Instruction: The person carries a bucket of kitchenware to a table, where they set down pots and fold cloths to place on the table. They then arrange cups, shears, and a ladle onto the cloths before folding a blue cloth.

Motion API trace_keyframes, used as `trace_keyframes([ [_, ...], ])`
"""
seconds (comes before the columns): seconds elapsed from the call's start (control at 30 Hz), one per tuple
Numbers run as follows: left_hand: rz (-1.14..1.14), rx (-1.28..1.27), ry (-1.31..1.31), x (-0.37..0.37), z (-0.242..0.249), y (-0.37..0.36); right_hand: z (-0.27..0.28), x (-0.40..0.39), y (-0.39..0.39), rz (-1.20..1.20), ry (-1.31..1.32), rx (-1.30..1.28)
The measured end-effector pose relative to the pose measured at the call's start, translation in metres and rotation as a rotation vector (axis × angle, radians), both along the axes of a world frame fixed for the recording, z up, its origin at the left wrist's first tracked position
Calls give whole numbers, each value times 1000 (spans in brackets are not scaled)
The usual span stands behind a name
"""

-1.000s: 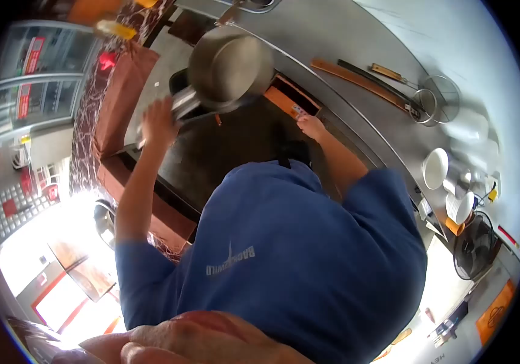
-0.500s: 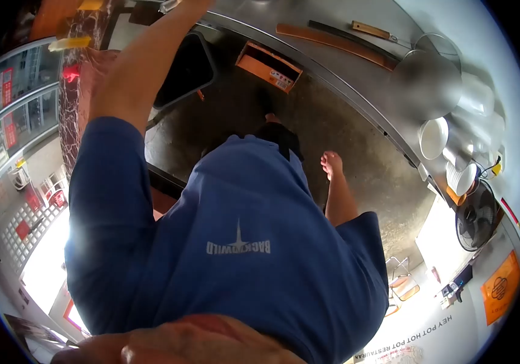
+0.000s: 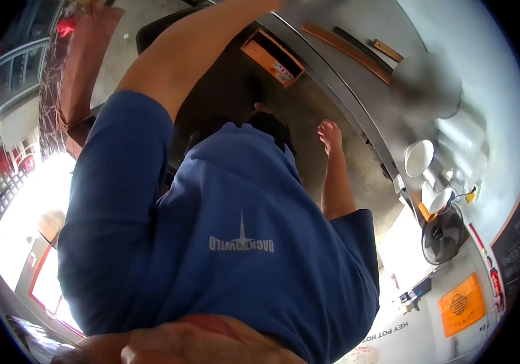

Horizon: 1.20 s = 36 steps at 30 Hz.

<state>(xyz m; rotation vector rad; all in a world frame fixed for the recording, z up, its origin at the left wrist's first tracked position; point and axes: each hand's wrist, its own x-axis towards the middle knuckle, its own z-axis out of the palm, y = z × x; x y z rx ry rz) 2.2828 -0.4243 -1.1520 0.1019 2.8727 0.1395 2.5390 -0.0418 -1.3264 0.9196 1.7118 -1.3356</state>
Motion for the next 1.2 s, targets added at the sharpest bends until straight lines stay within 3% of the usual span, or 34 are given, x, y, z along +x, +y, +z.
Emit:
trace_keyframes([
  [0.13,-1,193,326,81,51,-28,-19,-25,-18,170,45,13],
  [0.2,137,234,808,116,17,-44,-25,-33,-45,298,45,-72],
  [0.27,313,389,732,175,8,-56,-22,-40,-83,404,-55,32],
  [0.33,478,548,726,242,-4,-55,-44,-55,-116,645,-73,-67],
  [0.43,672,757,157,364,-35,-62,-63,-77,-157,1193,21,-260],
  [0.5,944,766,-11,460,-64,-74,-63,-87,-219,1269,25,-217],
  [0.53,1401,653,69,546,-73,-71,-71,-96,-288,1414,46,-186],
  [0.57,1570,546,254,591,-83,-63,-76,-105,-307,1424,73,-99],
  [0.67,2185,629,686,711,-64,-30,-38,-88,-402,1655,153,-9],
  [0.7,2263,471,799,746,-61,-14,-28,-78,-433,1713,191,31],
  [0.77,2402,125,993,811,-89,30,-10,-43,-489,1785,275,30],
  [0.8,2469,-162,865,829,-87,52,-9,-24,-517,1830,314,-33],
  [0.83,2436,-359,939,844,-88,74,-12,-3,-545,1868,351,-95],
  [0.9,2553,-636,889,865,-107,115,-18,65,-589,2082,1112,-361],
  [0.93,2657,-716,711,874,-125,138,16,125,-601,2165,1174,-386],
  [1.0,2920,-700,555,884,-129,169,65,242,-603,2251,1532,-707],
  [1.03,3007,-702,489,885,-130,181,75,291,-602,2265,1587,-995],
  [1.1,3024,-652,521,893,-136,198,77,370,-598,2339,1530,-1320],
  [1.13,2916,-850,512,893,-132,194,80,405,-599,2348,1568,-1387],
  [1.17,2938,-832,507,893,-116,186,82,434,-600,2359,1598,-1464],
  [1.2,2892,-577,626,893,-95,175,85,458,-603,2417,1675,-1450],
])
